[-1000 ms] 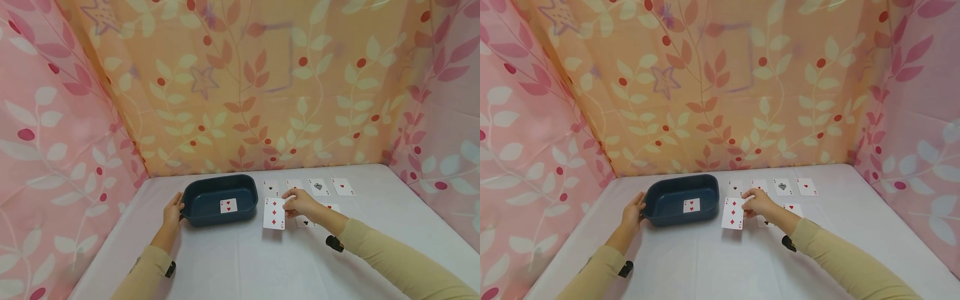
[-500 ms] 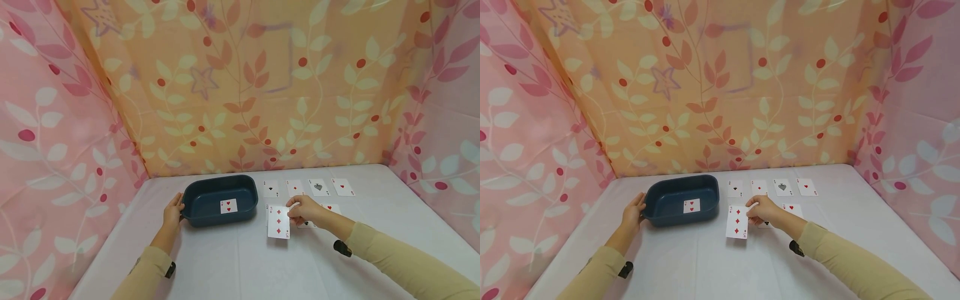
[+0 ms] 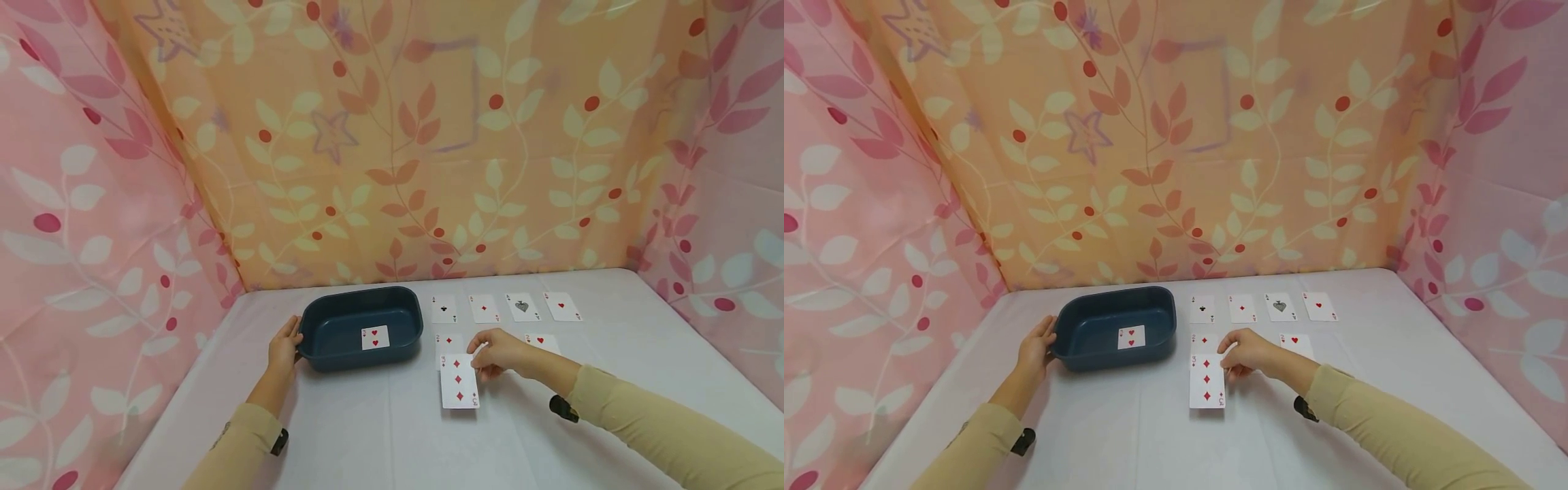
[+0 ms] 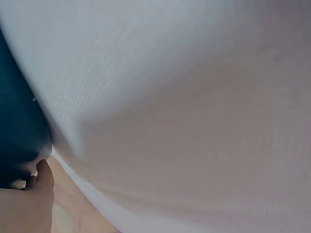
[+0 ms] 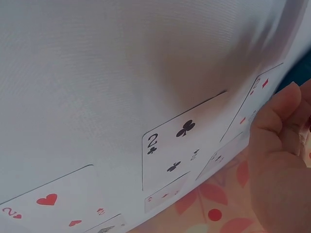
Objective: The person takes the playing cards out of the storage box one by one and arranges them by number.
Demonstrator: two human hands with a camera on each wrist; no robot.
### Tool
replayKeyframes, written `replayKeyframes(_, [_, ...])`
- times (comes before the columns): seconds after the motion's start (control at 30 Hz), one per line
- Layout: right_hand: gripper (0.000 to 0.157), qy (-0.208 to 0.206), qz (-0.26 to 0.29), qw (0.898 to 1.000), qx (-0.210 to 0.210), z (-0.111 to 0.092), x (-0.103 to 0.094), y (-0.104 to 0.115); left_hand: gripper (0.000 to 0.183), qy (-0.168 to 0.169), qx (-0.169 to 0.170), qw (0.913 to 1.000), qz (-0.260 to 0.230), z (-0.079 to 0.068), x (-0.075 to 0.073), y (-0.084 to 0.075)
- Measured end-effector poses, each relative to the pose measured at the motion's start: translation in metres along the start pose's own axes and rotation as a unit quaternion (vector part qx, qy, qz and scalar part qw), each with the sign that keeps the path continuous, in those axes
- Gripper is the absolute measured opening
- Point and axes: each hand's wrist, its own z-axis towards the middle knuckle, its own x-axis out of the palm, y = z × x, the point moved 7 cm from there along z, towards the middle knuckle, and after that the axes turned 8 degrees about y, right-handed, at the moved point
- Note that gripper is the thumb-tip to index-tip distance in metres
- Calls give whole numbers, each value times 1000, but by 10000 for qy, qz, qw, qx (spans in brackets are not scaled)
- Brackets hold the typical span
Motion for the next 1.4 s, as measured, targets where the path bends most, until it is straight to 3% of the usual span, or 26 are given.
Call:
replayKeyframes(0.33, [14,196,-302,9992,161,0,6,-3,56,-20,-27,10000,-26,0,1,0])
replayKeyframes(0.97, [13,151,-751,9955,562,-1,17,-14,55,-79,-115,9998,-113,0,0,2])
replayKeyframes(1.2, [13,175,-715,9951,658,-2,13,-12,55,-45,-92,9999,-35,-1,0,0])
replayKeyframes(1.4, [17,130,-461,9979,426,4,10,1,56,-31,-70,10000,-60,-1,1,0])
